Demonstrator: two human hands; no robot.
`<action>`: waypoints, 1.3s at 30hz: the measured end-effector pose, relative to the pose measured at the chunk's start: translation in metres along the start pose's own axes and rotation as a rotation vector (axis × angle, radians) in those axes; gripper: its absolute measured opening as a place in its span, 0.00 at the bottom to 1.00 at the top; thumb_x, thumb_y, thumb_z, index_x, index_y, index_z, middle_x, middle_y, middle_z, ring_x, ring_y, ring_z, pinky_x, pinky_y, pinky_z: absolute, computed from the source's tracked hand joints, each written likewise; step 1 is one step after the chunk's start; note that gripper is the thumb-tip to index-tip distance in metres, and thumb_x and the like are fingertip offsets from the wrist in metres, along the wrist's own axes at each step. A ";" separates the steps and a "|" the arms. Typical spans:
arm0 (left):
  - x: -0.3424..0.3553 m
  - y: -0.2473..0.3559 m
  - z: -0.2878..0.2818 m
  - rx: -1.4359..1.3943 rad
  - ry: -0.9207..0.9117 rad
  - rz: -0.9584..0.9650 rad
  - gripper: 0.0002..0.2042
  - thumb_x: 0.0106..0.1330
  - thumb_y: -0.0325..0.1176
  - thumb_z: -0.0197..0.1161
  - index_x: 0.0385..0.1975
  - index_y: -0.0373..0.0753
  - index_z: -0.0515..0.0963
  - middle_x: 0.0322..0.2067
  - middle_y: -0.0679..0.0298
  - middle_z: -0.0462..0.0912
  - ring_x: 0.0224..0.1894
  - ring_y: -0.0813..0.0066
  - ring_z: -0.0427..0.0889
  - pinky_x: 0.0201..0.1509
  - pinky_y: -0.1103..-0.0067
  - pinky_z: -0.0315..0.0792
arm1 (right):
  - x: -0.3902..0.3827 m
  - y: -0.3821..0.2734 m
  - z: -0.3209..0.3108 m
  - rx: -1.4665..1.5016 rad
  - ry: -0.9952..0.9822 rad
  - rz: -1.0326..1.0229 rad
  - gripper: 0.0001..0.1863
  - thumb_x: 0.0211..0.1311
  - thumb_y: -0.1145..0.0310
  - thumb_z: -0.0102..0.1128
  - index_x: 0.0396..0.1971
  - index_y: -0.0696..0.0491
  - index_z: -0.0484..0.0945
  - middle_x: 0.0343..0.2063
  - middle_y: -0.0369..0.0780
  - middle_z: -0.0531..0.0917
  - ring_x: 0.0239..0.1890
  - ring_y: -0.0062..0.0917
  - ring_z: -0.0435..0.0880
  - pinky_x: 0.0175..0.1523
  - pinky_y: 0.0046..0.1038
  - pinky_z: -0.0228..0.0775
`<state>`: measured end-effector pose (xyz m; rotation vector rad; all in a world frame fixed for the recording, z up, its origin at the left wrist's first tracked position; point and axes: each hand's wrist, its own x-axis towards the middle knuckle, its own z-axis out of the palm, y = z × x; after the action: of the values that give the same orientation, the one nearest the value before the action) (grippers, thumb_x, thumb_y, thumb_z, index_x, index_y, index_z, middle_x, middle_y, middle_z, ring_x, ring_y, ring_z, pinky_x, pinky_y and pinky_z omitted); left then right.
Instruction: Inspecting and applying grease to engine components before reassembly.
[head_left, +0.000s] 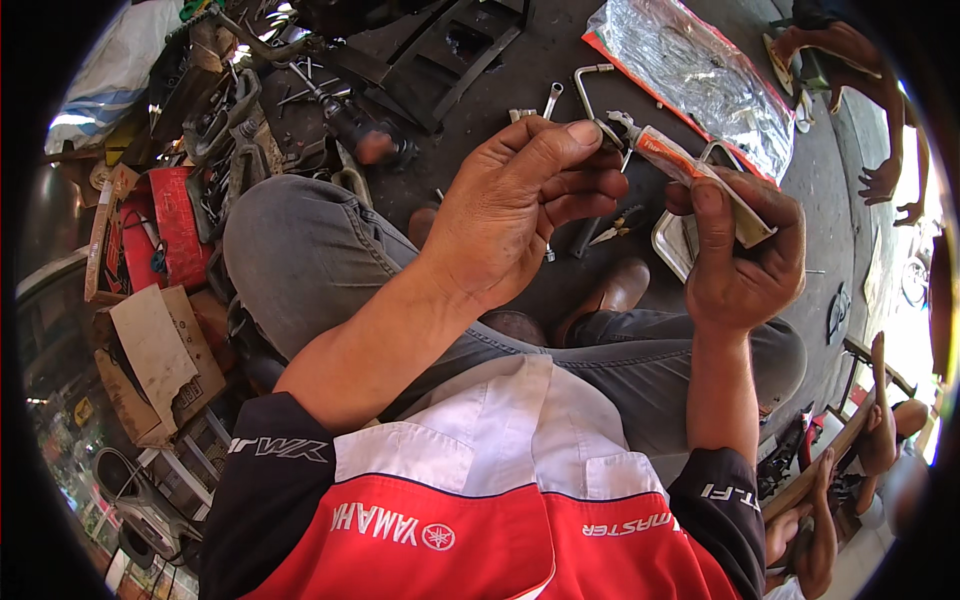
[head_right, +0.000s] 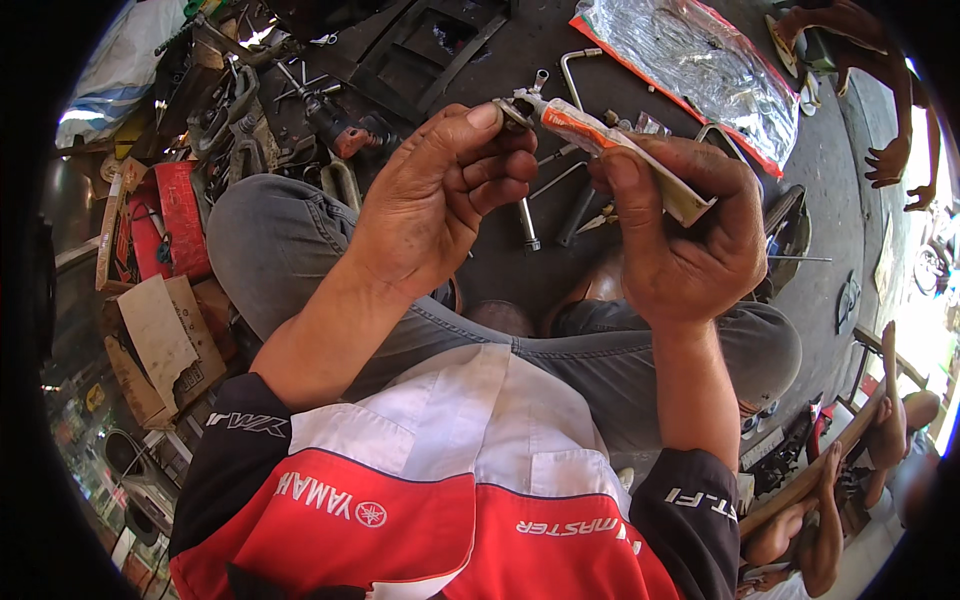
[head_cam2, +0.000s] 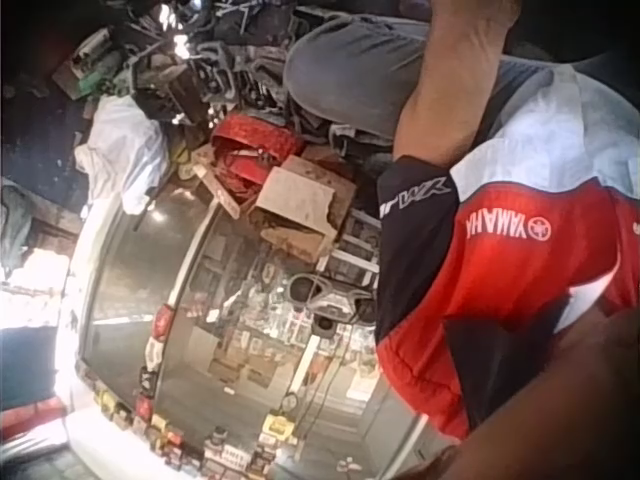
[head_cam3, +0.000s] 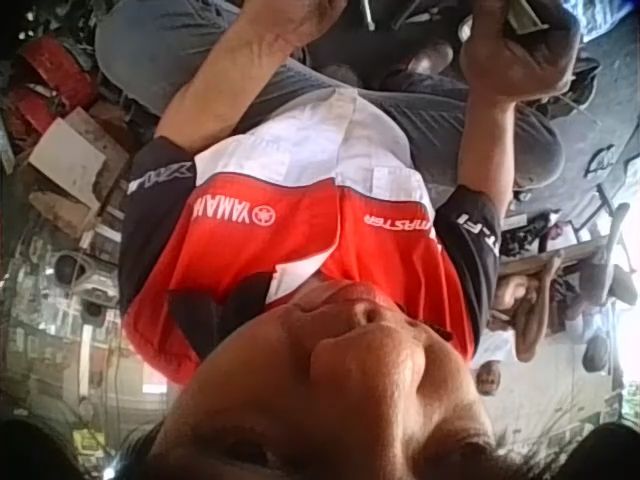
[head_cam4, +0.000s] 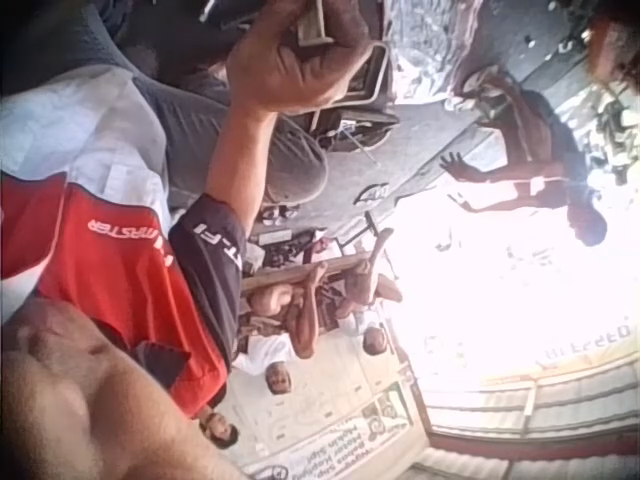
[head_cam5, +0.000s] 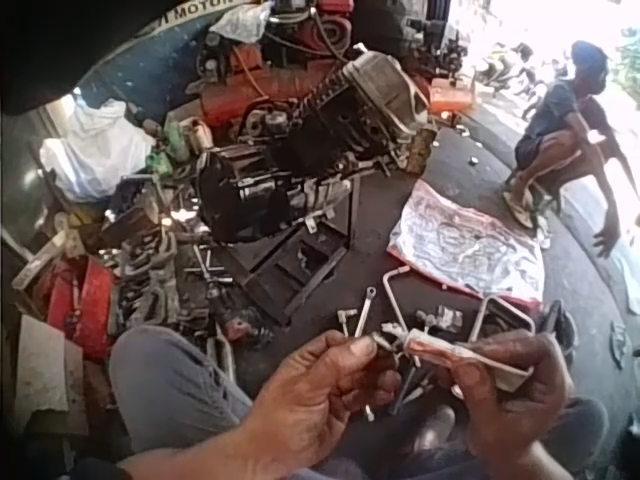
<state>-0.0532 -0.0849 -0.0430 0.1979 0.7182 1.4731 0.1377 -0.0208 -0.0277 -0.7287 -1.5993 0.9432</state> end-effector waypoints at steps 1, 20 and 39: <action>0.000 0.000 0.000 0.006 0.001 -0.012 0.11 0.77 0.38 0.63 0.46 0.36 0.82 0.42 0.56 0.89 0.41 0.73 0.91 0.48 0.78 0.87 | 0.000 0.000 0.000 -0.007 -0.009 -0.011 0.11 0.66 0.81 0.71 0.43 0.63 0.78 0.39 0.48 0.88 0.38 0.29 0.92 0.44 0.29 0.89; -0.002 0.007 0.003 -0.161 -0.053 -0.092 0.12 0.77 0.37 0.63 0.48 0.33 0.81 0.41 0.57 0.88 0.41 0.72 0.90 0.45 0.78 0.88 | 0.000 0.005 0.003 0.134 0.009 -0.011 0.11 0.67 0.81 0.69 0.43 0.63 0.76 0.41 0.51 0.87 0.42 0.33 0.91 0.45 0.34 0.91; 0.021 -0.028 -0.013 0.268 0.448 0.093 0.14 0.81 0.38 0.55 0.40 0.32 0.77 0.31 0.60 0.84 0.31 0.73 0.86 0.34 0.78 0.82 | -0.071 0.030 0.080 0.790 0.117 1.018 0.05 0.72 0.75 0.67 0.42 0.52 0.79 0.46 0.35 0.85 0.49 0.20 0.84 0.59 0.27 0.76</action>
<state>-0.0383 -0.0725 -0.0744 0.1058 1.2861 1.5226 0.0746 -0.0824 -0.0962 -0.9796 -0.5488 2.0430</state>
